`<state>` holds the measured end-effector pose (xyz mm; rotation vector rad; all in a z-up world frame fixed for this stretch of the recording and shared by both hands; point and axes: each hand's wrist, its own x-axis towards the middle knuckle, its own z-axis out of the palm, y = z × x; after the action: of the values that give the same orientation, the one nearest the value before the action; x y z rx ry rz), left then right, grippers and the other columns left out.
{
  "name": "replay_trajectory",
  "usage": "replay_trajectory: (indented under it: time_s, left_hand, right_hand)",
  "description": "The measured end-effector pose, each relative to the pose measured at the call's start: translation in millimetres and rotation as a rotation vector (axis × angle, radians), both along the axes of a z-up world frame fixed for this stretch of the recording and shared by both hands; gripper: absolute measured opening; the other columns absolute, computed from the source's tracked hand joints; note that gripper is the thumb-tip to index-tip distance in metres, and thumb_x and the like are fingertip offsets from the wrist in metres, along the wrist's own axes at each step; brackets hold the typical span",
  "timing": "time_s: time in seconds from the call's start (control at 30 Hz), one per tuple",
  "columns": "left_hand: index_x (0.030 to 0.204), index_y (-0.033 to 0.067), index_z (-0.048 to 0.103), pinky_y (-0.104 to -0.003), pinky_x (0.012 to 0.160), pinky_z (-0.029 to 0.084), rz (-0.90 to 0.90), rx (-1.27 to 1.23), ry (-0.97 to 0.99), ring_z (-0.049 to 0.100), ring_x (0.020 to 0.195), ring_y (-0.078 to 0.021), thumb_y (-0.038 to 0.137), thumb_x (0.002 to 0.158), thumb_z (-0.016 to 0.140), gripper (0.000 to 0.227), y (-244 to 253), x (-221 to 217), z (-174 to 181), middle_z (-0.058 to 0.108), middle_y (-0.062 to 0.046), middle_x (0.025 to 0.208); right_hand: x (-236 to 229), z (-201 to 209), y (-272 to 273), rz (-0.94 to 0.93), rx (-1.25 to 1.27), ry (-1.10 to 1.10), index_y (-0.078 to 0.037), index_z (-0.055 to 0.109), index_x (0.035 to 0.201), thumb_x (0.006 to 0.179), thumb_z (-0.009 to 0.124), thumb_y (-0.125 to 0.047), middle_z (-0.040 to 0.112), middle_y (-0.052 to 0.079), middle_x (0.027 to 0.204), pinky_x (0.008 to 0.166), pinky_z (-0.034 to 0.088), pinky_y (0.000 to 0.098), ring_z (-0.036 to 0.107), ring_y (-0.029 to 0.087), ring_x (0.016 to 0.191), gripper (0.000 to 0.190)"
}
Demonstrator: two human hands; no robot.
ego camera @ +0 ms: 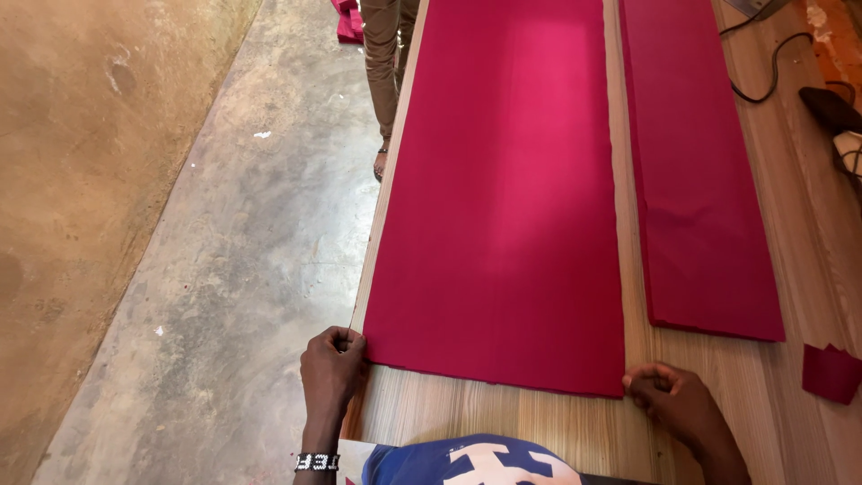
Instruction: Smoothing and aligning long strips of pink fabric on a wooden table
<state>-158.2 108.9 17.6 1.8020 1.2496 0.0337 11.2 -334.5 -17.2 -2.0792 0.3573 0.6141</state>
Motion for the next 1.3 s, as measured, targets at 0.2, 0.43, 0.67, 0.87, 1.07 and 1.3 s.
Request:
replay_trajectory:
  time_s: [0.2, 0.43, 0.67, 0.87, 1.07, 1.3]
  left_hand:
    - [0.079, 0.0141, 0.074, -0.031, 0.068, 0.052, -0.044, 0.017, 0.067, 0.066, 0.066, -0.0122, 0.019, 0.082, 0.063, 0.012, 2, 5, 1, 0.074, 0.003, 0.071]
    - [0.082, 0.0154, 0.071, -0.034, 0.07, 0.049, -0.06, 0.038, 0.082, 0.066, 0.067, -0.0144, 0.027, 0.081, 0.062, 0.015, 1, 6, 4, 0.072, 0.003, 0.072]
    - [0.084, 0.0143, 0.072, -0.032, 0.068, 0.049, 0.022, -0.055, 0.075, 0.069, 0.065, -0.0153, 0.025, 0.083, 0.062, 0.015, -2, 8, 17, 0.072, 0.002, 0.069]
    - [0.084, 0.0135, 0.071, -0.033, 0.065, 0.046, 0.021, -0.066, 0.071, 0.064, 0.061, -0.0146, 0.026, 0.083, 0.062, 0.015, -2, 9, 22, 0.068, 0.0, 0.067]
    - [0.085, 0.0125, 0.071, -0.032, 0.064, 0.045, 0.026, -0.082, 0.064, 0.061, 0.06, -0.0142, 0.026, 0.083, 0.063, 0.016, -1, 11, 25, 0.067, -0.001, 0.068]
    - [0.086, 0.0112, 0.071, -0.032, 0.06, 0.045, 0.043, -0.115, 0.064, 0.063, 0.059, -0.0159, 0.025, 0.085, 0.062, 0.016, -4, 12, 34, 0.067, -0.003, 0.069]
  right_hand:
    - [30, 15, 14, 0.128, -0.563, -0.825, -0.011, 0.073, 0.117, 0.087, 0.083, -0.039, 0.071, 0.012, 0.119, 0.094, 0.046, 0.051, 0.059, 0.038, 0.116, 0.043]
    - [71, -28, 3, 0.182, -0.789, -0.994, -0.011, 0.078, 0.119, 0.083, 0.083, -0.045, 0.072, 0.014, 0.117, 0.086, 0.054, 0.0509, 0.064, 0.038, 0.109, 0.05]
    - [73, -16, 0, 0.01, -0.547, -0.819, -0.01, 0.082, 0.11, 0.102, 0.068, -0.027, 0.078, 0.011, 0.104, 0.075, 0.054, 0.0464, 0.069, 0.03, 0.085, 0.024]
    - [72, -3, 4, -0.146, -0.473, -0.692, -0.01, 0.082, 0.108, 0.102, 0.071, -0.031, 0.078, 0.007, 0.099, 0.073, 0.053, 0.0447, 0.068, 0.026, 0.074, 0.025]
    - [73, -3, 2, -0.195, -0.369, -0.75, -0.001, 0.074, 0.094, 0.102, 0.073, -0.022, 0.078, 0.01, 0.11, 0.071, 0.052, 0.0411, 0.067, 0.023, 0.077, 0.022]
    - [72, -1, 2, -0.231, -0.266, -0.766, -0.008, 0.06, 0.092, 0.093, 0.086, -0.02, 0.076, 0.009, 0.095, 0.071, 0.049, 0.0342, 0.065, 0.017, 0.079, 0.028]
